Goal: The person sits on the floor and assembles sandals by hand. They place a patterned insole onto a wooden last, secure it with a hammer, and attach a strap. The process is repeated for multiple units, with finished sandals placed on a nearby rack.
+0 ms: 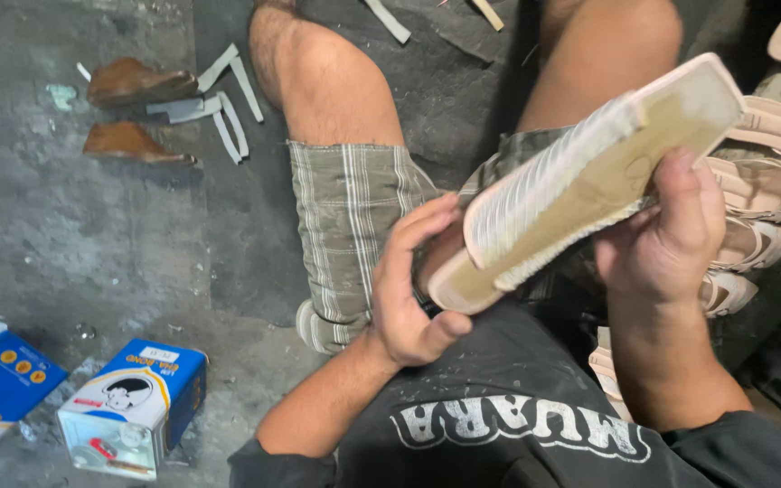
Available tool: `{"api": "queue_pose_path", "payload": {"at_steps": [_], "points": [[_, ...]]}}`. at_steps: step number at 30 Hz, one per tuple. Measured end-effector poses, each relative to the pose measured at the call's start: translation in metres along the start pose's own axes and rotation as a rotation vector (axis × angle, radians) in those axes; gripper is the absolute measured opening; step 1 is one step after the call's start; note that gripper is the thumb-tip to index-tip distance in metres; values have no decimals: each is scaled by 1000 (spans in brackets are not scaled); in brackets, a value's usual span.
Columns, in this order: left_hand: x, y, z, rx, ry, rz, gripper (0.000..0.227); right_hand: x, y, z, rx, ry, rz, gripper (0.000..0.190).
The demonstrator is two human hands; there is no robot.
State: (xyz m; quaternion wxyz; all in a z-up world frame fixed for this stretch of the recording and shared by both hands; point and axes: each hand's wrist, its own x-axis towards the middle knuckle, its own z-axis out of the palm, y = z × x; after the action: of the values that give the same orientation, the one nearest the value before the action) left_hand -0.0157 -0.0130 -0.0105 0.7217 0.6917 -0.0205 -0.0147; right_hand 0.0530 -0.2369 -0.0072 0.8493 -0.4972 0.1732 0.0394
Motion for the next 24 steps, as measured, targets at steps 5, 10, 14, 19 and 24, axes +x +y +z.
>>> {"api": "queue_pose_path", "payload": {"at_steps": [5,10,14,19,24], "points": [[34,-17,-10,-29,391,60,62,-16,-5,-1,26,-18,77,40],[81,-38,-57,76,316,55,33,-35,-35,-13,-1499,-462,11,54],[87,-38,-70,80,254,12,35,-51,-52,-19,-1660,-445,267,54],[86,-37,-65,85,275,-6,38,-62,-81,-21,-957,-391,32,40],[93,-38,-63,79,286,-18,39,-59,-67,-9,-741,-197,-213,27]]}}
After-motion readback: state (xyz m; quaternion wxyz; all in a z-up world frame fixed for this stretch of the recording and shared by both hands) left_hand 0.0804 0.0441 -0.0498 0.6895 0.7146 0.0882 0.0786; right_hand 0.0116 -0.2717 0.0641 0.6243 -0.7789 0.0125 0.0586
